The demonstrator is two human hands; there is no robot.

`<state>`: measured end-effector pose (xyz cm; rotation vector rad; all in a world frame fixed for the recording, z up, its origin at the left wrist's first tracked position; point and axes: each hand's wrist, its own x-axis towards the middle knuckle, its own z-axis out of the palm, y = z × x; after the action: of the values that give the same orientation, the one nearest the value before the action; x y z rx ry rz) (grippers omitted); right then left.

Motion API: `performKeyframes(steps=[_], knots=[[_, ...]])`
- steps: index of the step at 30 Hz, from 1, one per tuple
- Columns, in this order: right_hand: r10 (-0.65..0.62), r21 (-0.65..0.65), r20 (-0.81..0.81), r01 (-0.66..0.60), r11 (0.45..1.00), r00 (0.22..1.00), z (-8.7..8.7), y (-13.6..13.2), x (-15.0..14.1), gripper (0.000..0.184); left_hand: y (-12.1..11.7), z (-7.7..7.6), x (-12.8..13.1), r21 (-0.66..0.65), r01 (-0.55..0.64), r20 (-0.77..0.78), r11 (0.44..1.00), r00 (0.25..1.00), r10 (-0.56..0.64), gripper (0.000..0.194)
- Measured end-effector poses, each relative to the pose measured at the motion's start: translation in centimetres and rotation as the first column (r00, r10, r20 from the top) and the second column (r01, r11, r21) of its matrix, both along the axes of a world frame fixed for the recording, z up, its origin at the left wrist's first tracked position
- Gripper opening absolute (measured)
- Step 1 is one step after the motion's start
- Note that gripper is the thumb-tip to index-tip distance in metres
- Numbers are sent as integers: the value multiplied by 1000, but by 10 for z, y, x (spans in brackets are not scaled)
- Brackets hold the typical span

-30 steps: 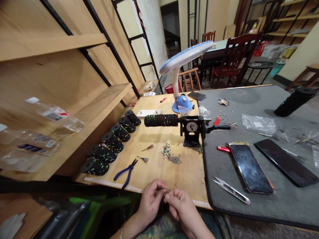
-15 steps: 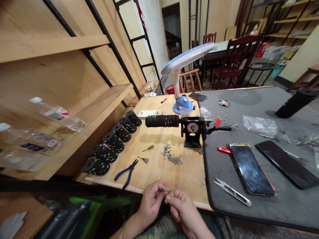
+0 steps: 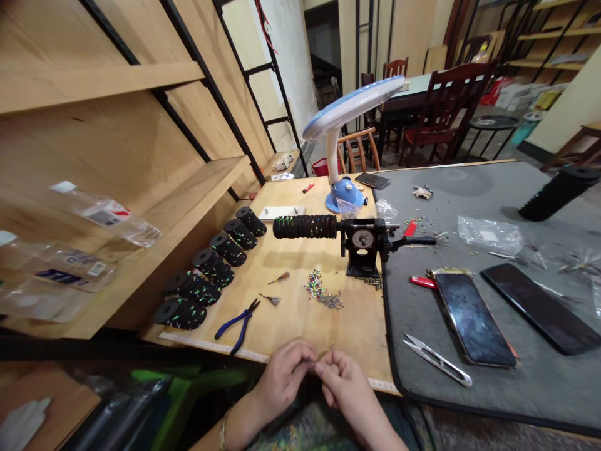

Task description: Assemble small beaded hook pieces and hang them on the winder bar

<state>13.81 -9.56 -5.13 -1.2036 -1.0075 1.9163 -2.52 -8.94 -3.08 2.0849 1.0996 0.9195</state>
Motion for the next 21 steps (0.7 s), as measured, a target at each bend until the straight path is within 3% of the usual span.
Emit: performKeyframes(steps=[11, 21], knots=[[-45, 95, 4, 45, 994, 999, -1, 0, 1, 49, 4, 3, 0, -19, 34, -13, 999, 999, -34, 17], [-129, -14, -47, 129, 992, 990, 2, 1, 0, 50, 3, 5, 4, -94, -51, 53, 994, 997, 56, 16]])
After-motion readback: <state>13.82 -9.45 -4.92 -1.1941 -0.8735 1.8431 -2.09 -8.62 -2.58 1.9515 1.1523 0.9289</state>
